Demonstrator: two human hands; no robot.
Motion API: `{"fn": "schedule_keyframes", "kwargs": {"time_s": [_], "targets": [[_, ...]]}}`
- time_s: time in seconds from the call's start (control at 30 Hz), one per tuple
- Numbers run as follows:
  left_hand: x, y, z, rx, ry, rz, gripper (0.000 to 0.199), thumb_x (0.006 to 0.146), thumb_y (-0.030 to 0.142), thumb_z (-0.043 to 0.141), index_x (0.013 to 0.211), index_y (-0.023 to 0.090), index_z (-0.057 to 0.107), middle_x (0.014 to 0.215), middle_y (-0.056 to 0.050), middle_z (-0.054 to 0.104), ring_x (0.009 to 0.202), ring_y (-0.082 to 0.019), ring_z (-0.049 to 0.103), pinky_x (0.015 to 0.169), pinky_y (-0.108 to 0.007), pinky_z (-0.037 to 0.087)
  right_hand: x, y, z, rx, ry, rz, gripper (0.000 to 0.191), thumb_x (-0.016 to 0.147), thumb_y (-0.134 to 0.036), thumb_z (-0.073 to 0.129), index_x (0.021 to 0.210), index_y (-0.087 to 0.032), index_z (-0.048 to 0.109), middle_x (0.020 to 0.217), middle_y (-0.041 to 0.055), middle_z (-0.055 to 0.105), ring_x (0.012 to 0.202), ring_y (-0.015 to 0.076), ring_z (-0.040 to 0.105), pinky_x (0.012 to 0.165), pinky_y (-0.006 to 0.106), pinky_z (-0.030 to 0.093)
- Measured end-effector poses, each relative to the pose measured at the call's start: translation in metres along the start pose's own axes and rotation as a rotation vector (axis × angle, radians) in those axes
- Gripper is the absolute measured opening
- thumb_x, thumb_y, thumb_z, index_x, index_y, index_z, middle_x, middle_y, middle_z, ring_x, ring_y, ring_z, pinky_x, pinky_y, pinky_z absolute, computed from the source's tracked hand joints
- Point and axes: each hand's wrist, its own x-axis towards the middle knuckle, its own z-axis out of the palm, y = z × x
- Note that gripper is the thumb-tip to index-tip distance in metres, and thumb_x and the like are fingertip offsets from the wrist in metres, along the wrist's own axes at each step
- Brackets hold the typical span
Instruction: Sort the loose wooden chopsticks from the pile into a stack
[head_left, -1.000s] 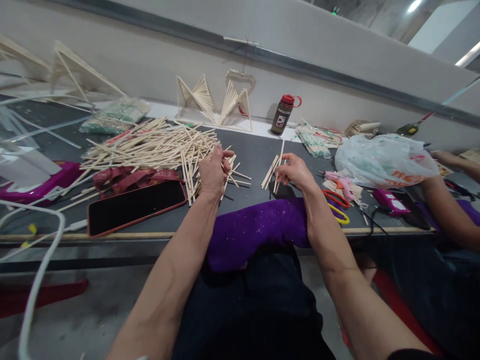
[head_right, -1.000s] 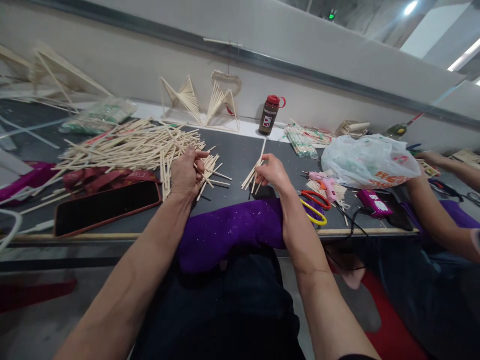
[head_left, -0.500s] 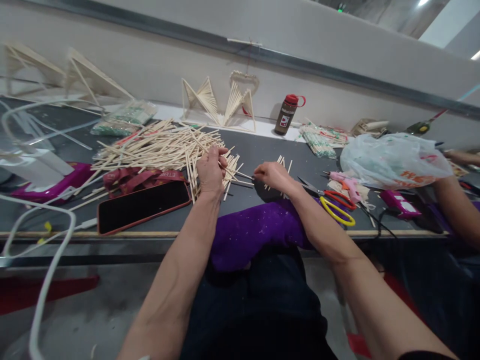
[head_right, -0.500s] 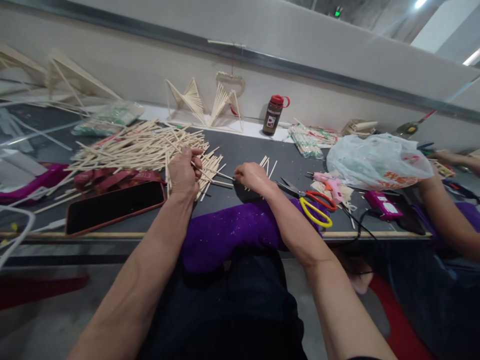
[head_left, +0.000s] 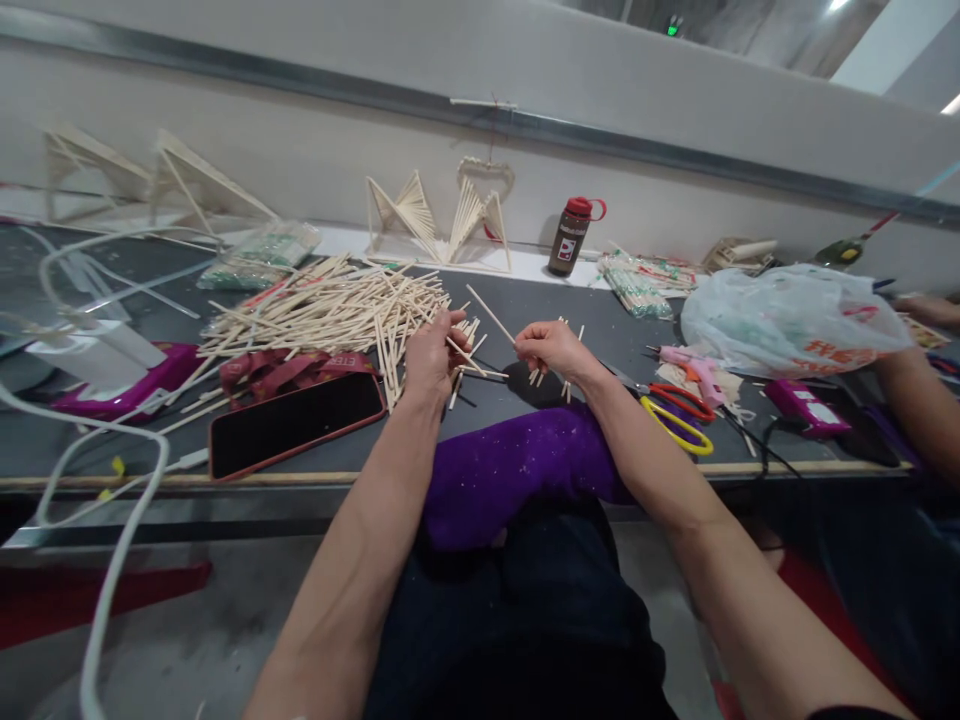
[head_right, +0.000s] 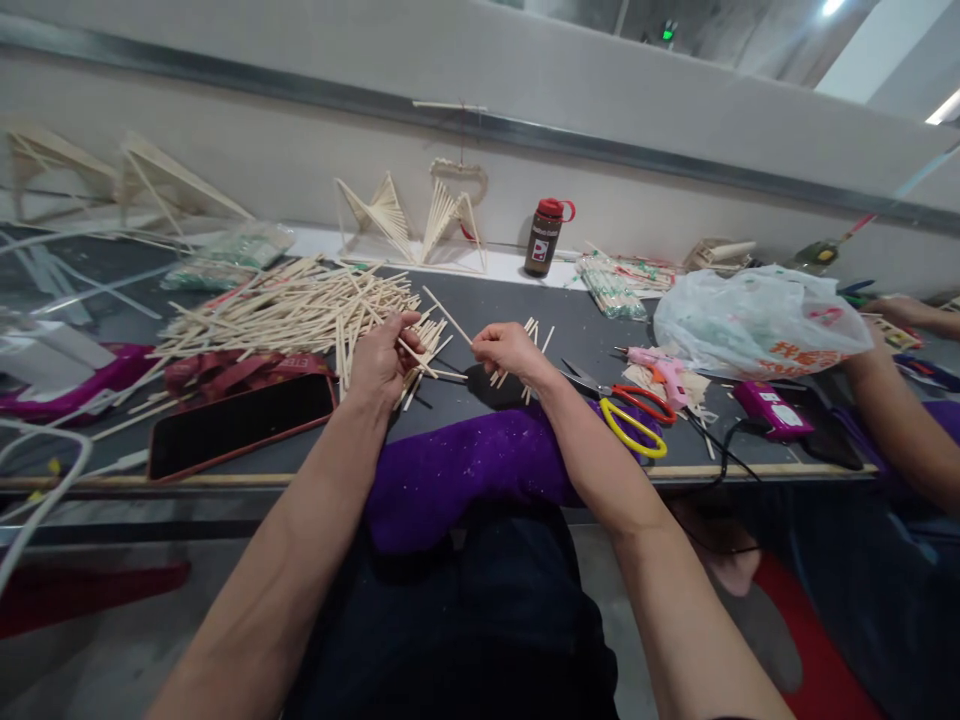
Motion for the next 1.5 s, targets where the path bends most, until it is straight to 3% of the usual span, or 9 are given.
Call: {"fn": "schedule_keyframes", "kwargs": {"time_s": [0.13, 0.3, 0.47, 0.67, 0.83, 0.93, 1.03, 1.27, 1.5], "targets": [[0.0, 0.002, 0.001, -0.043, 0.013, 0.03, 0.029, 0.08, 0.043, 0.061, 0.079, 0.014, 0.066, 0.051, 0.004, 0.05, 0.039, -0.006, 0.046, 0.037, -0.017, 0.03, -0.003, -0.002, 0.005, -0.048, -0.028, -0.002, 0.001, 0.071, -0.016, 0.058, 0.072, -0.016, 0.06, 0.054, -0.0041, 0.057, 0.043, 0.0068, 0.05, 0.039, 0.017, 0.034], [0.005, 0.009, -0.002, -0.137, 0.152, 0.134, 0.04, 0.085, 0.052, 0.053, 0.066, 0.017, 0.058, 0.042, 0.008, 0.033, 0.032, -0.004, 0.028, 0.034, -0.019, 0.02, -0.005, -0.001, 0.008, -0.351, -0.134, -0.069, 0.006, 0.075, -0.019, 0.058, 0.076, -0.016, 0.064, 0.062, -0.0023, 0.061, 0.055, 0.0092, 0.056, 0.051, 0.019, 0.04], [0.006, 0.013, -0.006, -0.168, 0.188, 0.163, 0.039, 0.093, 0.043, 0.043, 0.068, 0.017, 0.057, 0.043, 0.008, 0.034, 0.034, -0.005, 0.028, 0.036, -0.022, 0.02, -0.011, -0.005, 0.024, -0.746, -0.156, -0.289, 0.016, 0.08, -0.022, 0.059, 0.091, -0.017, 0.069, 0.091, 0.0046, 0.07, 0.082, 0.0149, 0.061, 0.071, 0.023, 0.041], [0.006, 0.011, -0.006, -0.094, 0.185, 0.225, 0.039, 0.095, 0.04, 0.041, 0.069, 0.017, 0.058, 0.042, 0.008, 0.036, 0.035, -0.005, 0.031, 0.038, -0.023, 0.021, -0.015, -0.012, 0.025, -0.941, -0.289, -0.333, 0.021, 0.08, -0.018, 0.054, 0.091, -0.017, 0.071, 0.094, 0.007, 0.071, 0.079, 0.0163, 0.061, 0.066, 0.024, 0.037], [-0.015, 0.0, 0.004, 0.335, -0.006, 0.477, 0.039, 0.092, 0.044, 0.045, 0.069, 0.019, 0.065, 0.043, 0.005, 0.042, 0.039, -0.008, 0.038, 0.045, -0.024, 0.03, -0.018, -0.008, -0.001, -0.95, -0.255, -0.29, 0.019, 0.075, -0.018, 0.057, 0.089, -0.018, 0.07, 0.086, 0.0046, 0.071, 0.073, 0.0147, 0.059, 0.061, 0.022, 0.036], [-0.038, -0.011, 0.014, 0.74, -0.298, 0.722, 0.037, 0.092, 0.039, 0.046, 0.067, 0.02, 0.067, 0.06, -0.001, 0.063, 0.057, -0.012, 0.056, 0.058, -0.025, 0.038, -0.018, -0.005, -0.01, -0.975, -0.284, -0.296, 0.019, 0.073, -0.018, 0.057, 0.088, -0.018, 0.069, 0.083, 0.0028, 0.069, 0.07, 0.0138, 0.058, 0.061, 0.022, 0.035], [-0.056, -0.022, 0.023, 1.066, -0.56, 0.907, 0.042, 0.092, 0.043, 0.043, 0.066, 0.019, 0.067, 0.063, -0.004, 0.066, 0.06, -0.015, 0.058, 0.055, -0.027, 0.036, -0.013, -0.009, -0.008, -1.045, -0.355, -0.298, 0.016, 0.076, -0.019, 0.057, 0.086, -0.017, 0.069, 0.083, 0.0039, 0.069, 0.073, 0.015, 0.058, 0.062, 0.022, 0.035], [-0.061, -0.027, 0.021, 1.239, -0.599, 1.024, 0.05, 0.095, 0.047, 0.035, 0.068, 0.019, 0.066, 0.064, -0.006, 0.067, 0.063, -0.018, 0.062, 0.052, -0.028, 0.033, 0.0, -0.019, -0.011, -1.237, -0.334, -0.326, 0.018, 0.079, -0.019, 0.056, 0.092, -0.02, 0.068, 0.093, 0.0044, 0.067, 0.079, 0.0161, 0.058, 0.059, 0.024, 0.03], [-0.063, -0.027, 0.023, 1.266, -0.637, 0.912, 0.048, 0.094, 0.048, 0.037, 0.072, 0.019, 0.069, 0.068, -0.008, 0.068, 0.065, -0.02, 0.063, 0.054, -0.029, 0.037, 0.01, -0.018, -0.009, -1.329, -0.301, -0.394, 0.021, 0.079, -0.015, 0.053, 0.094, -0.021, 0.066, 0.097, 0.004, 0.066, 0.079, 0.0159, 0.058, 0.056, 0.026, 0.026]]}}
